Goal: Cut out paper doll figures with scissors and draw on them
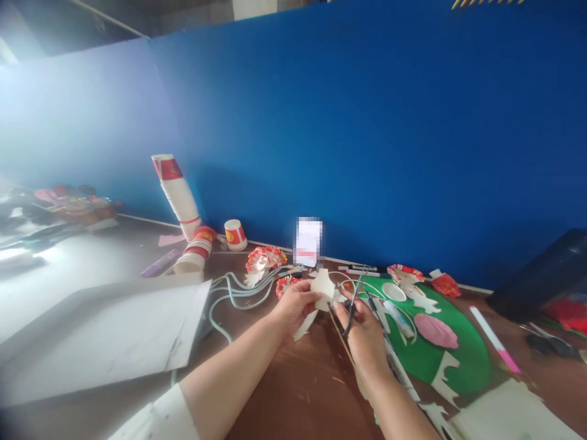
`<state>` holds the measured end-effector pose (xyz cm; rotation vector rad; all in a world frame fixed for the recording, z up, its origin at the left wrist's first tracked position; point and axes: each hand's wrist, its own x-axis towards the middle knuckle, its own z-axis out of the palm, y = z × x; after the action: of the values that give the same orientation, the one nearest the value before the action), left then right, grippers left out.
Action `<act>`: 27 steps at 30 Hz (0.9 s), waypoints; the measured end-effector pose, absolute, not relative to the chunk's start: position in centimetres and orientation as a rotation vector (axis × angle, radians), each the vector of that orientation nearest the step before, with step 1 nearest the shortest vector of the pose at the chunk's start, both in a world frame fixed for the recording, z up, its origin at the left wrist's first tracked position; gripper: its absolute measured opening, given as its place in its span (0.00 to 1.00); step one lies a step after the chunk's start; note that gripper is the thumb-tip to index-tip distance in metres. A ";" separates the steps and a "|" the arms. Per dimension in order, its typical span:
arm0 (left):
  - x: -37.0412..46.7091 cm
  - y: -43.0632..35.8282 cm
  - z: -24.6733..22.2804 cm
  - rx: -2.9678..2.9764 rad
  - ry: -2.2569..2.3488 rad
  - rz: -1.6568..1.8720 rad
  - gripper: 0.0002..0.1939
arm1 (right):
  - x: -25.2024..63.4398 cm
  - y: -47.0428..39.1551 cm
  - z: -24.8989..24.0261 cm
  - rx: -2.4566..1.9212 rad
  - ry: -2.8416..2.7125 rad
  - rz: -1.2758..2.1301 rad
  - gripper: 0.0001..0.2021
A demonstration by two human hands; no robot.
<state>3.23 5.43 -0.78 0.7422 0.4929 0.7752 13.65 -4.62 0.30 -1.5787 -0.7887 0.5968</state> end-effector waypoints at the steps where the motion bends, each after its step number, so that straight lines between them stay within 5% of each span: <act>1: 3.3 5.4 -0.8 0.736 0.483 0.775 0.17 | 13.6 -4.6 0.3 -1.577 -0.796 0.595 0.22; 27: 3.8 4.5 -1.2 0.940 0.639 0.605 0.20 | 15.4 -3.8 -2.3 -1.477 -0.713 0.467 0.28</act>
<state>3.76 4.45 -1.18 0.9403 0.6390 0.6050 15.41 -3.75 -2.32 -1.4773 -0.7128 0.4667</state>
